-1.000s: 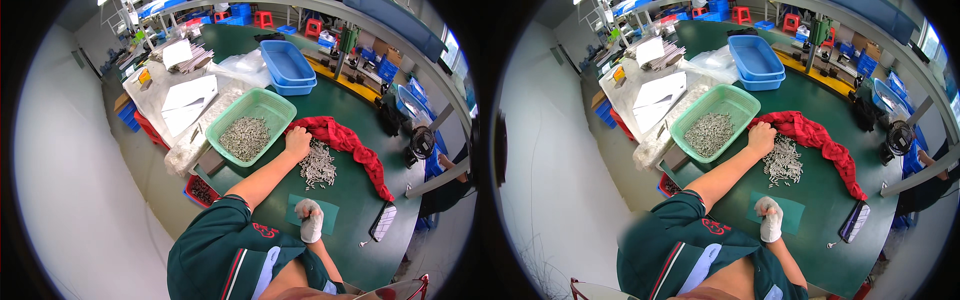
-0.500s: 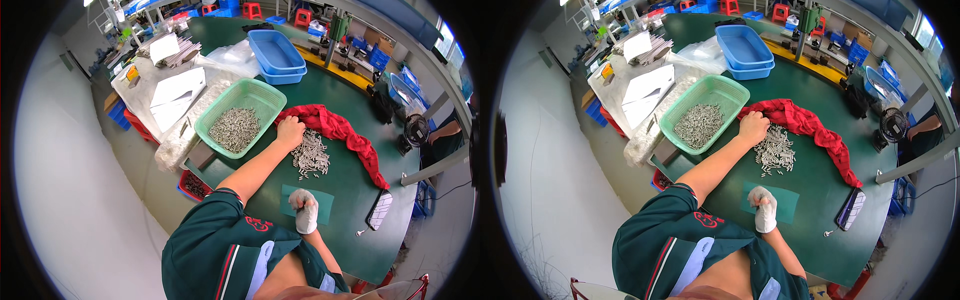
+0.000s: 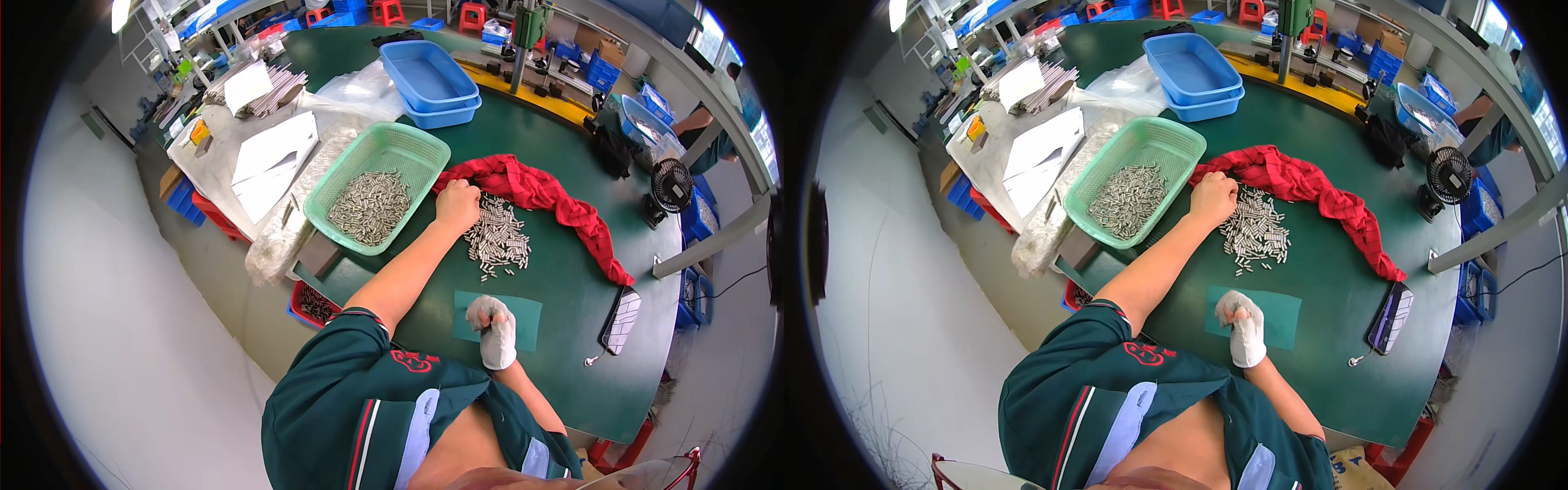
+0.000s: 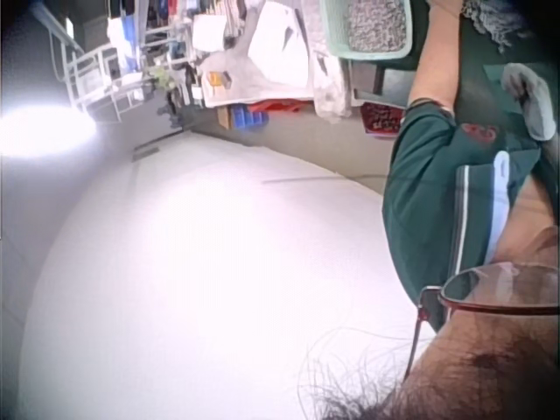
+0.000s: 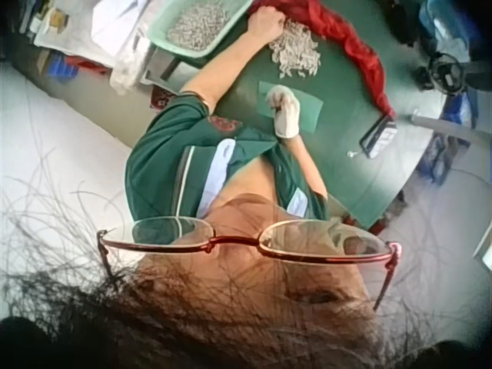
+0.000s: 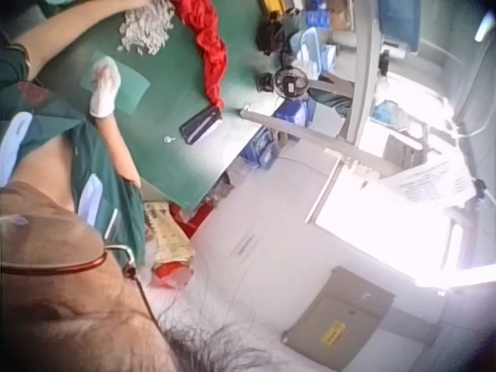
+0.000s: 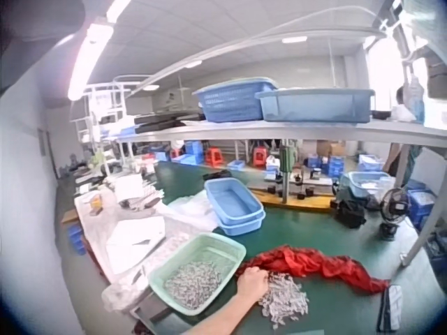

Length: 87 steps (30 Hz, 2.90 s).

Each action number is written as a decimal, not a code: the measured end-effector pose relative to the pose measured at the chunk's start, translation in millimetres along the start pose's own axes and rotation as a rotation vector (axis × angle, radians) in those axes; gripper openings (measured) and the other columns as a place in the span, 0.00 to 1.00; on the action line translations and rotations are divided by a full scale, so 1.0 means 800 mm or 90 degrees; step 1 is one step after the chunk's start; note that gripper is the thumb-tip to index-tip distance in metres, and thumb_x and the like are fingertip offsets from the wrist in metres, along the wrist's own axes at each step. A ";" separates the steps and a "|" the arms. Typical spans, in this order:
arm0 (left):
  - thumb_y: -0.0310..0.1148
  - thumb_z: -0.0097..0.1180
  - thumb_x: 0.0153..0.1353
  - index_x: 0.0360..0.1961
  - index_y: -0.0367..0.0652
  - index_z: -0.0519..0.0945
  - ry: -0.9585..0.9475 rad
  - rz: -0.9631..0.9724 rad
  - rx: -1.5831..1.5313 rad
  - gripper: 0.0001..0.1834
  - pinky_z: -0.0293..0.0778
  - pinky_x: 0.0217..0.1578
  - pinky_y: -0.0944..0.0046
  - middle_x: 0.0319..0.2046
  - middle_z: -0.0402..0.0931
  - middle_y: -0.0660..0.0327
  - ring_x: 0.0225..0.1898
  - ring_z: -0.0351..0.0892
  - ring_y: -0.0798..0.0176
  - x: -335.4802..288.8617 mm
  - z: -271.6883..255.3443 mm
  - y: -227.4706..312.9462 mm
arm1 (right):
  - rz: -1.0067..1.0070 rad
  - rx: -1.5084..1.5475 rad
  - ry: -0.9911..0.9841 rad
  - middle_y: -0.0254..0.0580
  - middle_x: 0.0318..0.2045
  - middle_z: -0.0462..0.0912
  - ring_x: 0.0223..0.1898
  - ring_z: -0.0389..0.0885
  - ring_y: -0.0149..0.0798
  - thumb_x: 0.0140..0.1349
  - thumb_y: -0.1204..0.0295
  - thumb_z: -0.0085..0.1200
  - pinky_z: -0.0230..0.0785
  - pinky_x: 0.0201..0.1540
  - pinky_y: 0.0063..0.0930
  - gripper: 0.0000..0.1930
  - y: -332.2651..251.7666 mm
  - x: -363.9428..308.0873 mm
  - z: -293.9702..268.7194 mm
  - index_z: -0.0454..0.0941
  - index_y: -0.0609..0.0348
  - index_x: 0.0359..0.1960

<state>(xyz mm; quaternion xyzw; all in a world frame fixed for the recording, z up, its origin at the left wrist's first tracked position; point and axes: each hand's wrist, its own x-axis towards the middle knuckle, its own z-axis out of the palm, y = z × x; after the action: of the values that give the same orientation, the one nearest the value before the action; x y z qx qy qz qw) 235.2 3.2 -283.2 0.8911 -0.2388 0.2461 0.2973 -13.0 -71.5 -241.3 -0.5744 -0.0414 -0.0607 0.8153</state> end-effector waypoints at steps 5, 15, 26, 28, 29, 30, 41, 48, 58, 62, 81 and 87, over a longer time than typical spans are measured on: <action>0.27 0.59 0.46 0.22 0.45 0.78 0.020 -0.016 -0.016 0.02 0.74 0.36 0.54 0.27 0.73 0.58 0.36 0.75 0.51 -0.008 0.000 -0.006 | -0.010 -0.021 -0.011 0.36 0.19 0.62 0.24 0.60 0.33 0.60 0.35 0.43 0.53 0.29 0.26 0.34 0.001 0.003 -0.001 0.58 0.55 0.19; 0.26 0.57 0.45 0.21 0.43 0.76 -0.012 -0.020 -0.026 0.02 0.72 0.37 0.51 0.26 0.73 0.55 0.35 0.74 0.48 -0.039 -0.029 -0.020 | 0.000 -0.004 0.001 0.36 0.19 0.63 0.24 0.61 0.32 0.59 0.33 0.42 0.54 0.28 0.24 0.35 0.000 0.002 -0.001 0.60 0.56 0.18; 0.26 0.58 0.48 0.24 0.42 0.77 -0.027 0.009 -0.043 0.02 0.70 0.35 0.53 0.25 0.73 0.57 0.33 0.74 0.50 -0.079 -0.061 -0.014 | -0.010 -0.034 -0.040 0.33 0.21 0.63 0.24 0.59 0.28 0.60 0.35 0.44 0.53 0.28 0.22 0.34 -0.001 0.002 0.000 0.63 0.57 0.21; 0.26 0.58 0.48 0.25 0.42 0.77 -0.027 0.007 -0.048 0.02 0.70 0.35 0.53 0.26 0.73 0.57 0.33 0.74 0.51 -0.089 -0.066 -0.006 | -0.018 -0.027 -0.041 0.30 0.20 0.62 0.23 0.58 0.26 0.61 0.36 0.45 0.52 0.27 0.21 0.33 0.001 0.002 -0.001 0.65 0.59 0.22; 0.26 0.58 0.49 0.25 0.42 0.77 -0.026 0.005 -0.055 0.02 0.70 0.36 0.53 0.26 0.73 0.57 0.34 0.74 0.51 -0.094 -0.069 -0.002 | -0.020 -0.039 -0.047 0.30 0.20 0.62 0.23 0.58 0.26 0.61 0.36 0.45 0.53 0.27 0.21 0.33 0.002 0.002 -0.001 0.65 0.59 0.22; 0.26 0.59 0.49 0.25 0.41 0.77 -0.039 -0.012 -0.066 0.03 0.70 0.36 0.54 0.27 0.73 0.57 0.34 0.74 0.51 -0.099 -0.072 0.003 | -0.021 -0.050 -0.052 0.29 0.20 0.62 0.24 0.58 0.26 0.62 0.36 0.44 0.53 0.27 0.21 0.33 0.002 0.001 -0.001 0.66 0.59 0.22; 0.26 0.61 0.50 0.28 0.41 0.79 -0.064 -0.138 -0.303 0.04 0.71 0.42 0.56 0.33 0.74 0.56 0.39 0.74 0.52 -0.132 -0.064 0.057 | -0.015 -0.078 -0.060 0.31 0.22 0.63 0.25 0.59 0.26 0.64 0.43 0.45 0.54 0.29 0.21 0.28 -0.002 -0.002 0.002 0.65 0.58 0.23; 0.23 0.59 0.54 0.32 0.37 0.78 -0.079 -0.134 -0.511 0.04 0.72 0.33 0.69 0.33 0.73 0.61 0.29 0.73 0.68 -0.126 -0.053 0.086 | -0.035 -0.058 -0.056 0.27 0.21 0.63 0.25 0.58 0.24 0.66 0.46 0.46 0.53 0.28 0.20 0.26 0.009 -0.002 0.001 0.69 0.59 0.25; 0.23 0.59 0.55 0.33 0.38 0.79 0.050 -0.084 -0.279 0.04 0.72 0.35 0.64 0.32 0.75 0.58 0.33 0.76 0.61 -0.074 -0.059 0.001 | -0.024 -0.057 -0.072 0.27 0.21 0.62 0.24 0.58 0.24 0.65 0.45 0.46 0.52 0.27 0.20 0.27 0.004 0.000 0.003 0.68 0.59 0.25; 0.23 0.60 0.51 0.34 0.40 0.80 0.008 0.001 -0.106 0.08 0.72 0.42 0.54 0.34 0.75 0.54 0.40 0.76 0.48 -0.077 -0.051 -0.018 | -0.017 -0.071 -0.064 0.27 0.20 0.62 0.24 0.58 0.24 0.62 0.40 0.47 0.51 0.26 0.20 0.30 0.006 -0.003 -0.001 0.68 0.59 0.24; 0.22 0.60 0.49 0.29 0.41 0.72 -0.007 0.029 -0.073 0.09 0.69 0.37 0.52 0.29 0.73 0.55 0.35 0.73 0.48 -0.084 -0.068 -0.010 | -0.006 -0.102 -0.038 0.37 0.22 0.65 0.25 0.61 0.31 0.59 0.33 0.42 0.54 0.28 0.23 0.35 -0.003 -0.001 0.001 0.60 0.56 0.19; 0.24 0.59 0.52 0.31 0.40 0.72 0.011 -0.016 -0.126 0.08 0.71 0.34 0.50 0.26 0.75 0.53 0.32 0.75 0.46 -0.087 -0.071 -0.005 | -0.025 -0.087 -0.042 0.37 0.21 0.63 0.24 0.61 0.32 0.60 0.34 0.42 0.52 0.28 0.24 0.34 0.002 -0.001 -0.001 0.59 0.56 0.19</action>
<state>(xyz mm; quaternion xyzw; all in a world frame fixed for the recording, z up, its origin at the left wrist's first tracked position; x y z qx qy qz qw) 167.1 62.2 -285.4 0.8580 -0.2480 0.2252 0.3893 -13.5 -71.7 -243.0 -0.6298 -0.0756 -0.0603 0.7707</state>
